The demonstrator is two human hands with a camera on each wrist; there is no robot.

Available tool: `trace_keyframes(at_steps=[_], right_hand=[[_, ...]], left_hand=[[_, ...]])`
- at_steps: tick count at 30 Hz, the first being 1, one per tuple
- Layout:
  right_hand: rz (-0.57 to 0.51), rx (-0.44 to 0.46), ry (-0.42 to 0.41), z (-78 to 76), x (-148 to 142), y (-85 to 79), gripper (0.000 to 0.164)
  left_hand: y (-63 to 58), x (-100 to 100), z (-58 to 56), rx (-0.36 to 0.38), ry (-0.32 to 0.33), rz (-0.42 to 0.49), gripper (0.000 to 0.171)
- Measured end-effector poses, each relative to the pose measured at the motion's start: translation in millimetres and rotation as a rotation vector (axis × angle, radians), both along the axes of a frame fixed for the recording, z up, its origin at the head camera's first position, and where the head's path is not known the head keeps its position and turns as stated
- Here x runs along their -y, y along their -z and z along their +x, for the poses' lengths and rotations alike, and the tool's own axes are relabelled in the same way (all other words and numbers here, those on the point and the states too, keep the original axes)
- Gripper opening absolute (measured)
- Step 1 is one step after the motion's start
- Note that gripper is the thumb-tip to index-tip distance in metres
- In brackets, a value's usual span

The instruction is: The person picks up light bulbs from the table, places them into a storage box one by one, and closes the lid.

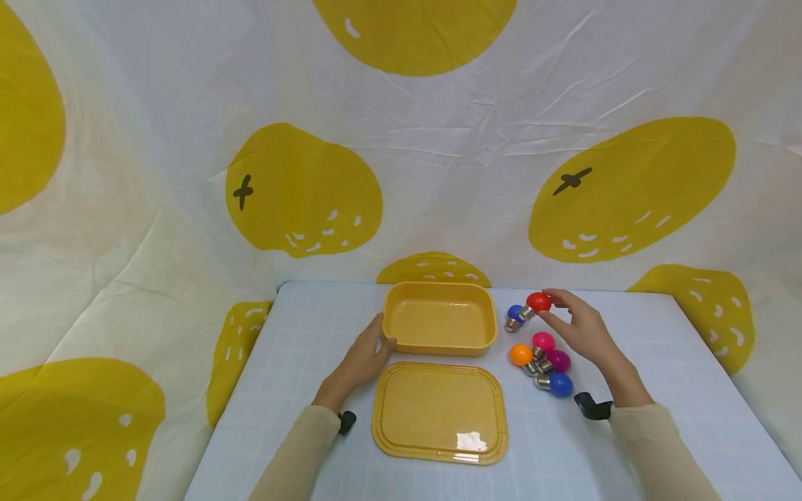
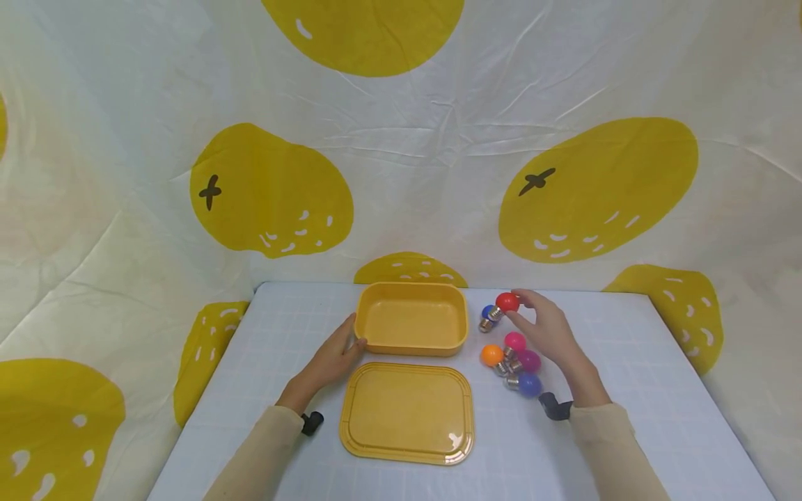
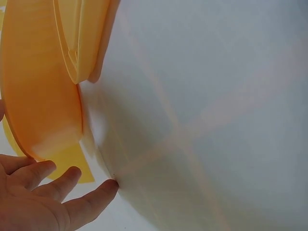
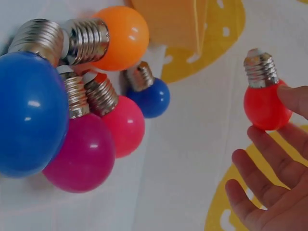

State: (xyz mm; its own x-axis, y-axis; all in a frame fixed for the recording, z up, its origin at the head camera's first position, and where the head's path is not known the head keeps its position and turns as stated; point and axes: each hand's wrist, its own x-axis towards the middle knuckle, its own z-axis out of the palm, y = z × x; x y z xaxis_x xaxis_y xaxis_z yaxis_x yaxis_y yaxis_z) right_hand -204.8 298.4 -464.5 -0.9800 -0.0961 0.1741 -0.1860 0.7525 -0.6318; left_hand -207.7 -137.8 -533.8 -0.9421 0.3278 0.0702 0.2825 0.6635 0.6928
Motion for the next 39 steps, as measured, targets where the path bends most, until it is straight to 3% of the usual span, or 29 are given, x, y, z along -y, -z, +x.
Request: trace_keyframes(at_steps=[11, 32, 39], right_hand=[[-0.041, -0.011, -0.081, -21.4, 28, -4.4, 0.054], [-0.085, -0.040, -0.272, -59.9, 106, 4.4, 0.049], [-0.060, 0.009, -0.320, -74.7, 124, 8.1, 0.046]], left_hand=[[0.5, -1, 0.1, -0.003, -0.006, 0.002, 0.072], [2.7, 0, -0.2, 0.037, -0.013, -0.001, 0.074], [2.8, 0, -0.1, 0.014, -0.011, 0.009, 0.074]])
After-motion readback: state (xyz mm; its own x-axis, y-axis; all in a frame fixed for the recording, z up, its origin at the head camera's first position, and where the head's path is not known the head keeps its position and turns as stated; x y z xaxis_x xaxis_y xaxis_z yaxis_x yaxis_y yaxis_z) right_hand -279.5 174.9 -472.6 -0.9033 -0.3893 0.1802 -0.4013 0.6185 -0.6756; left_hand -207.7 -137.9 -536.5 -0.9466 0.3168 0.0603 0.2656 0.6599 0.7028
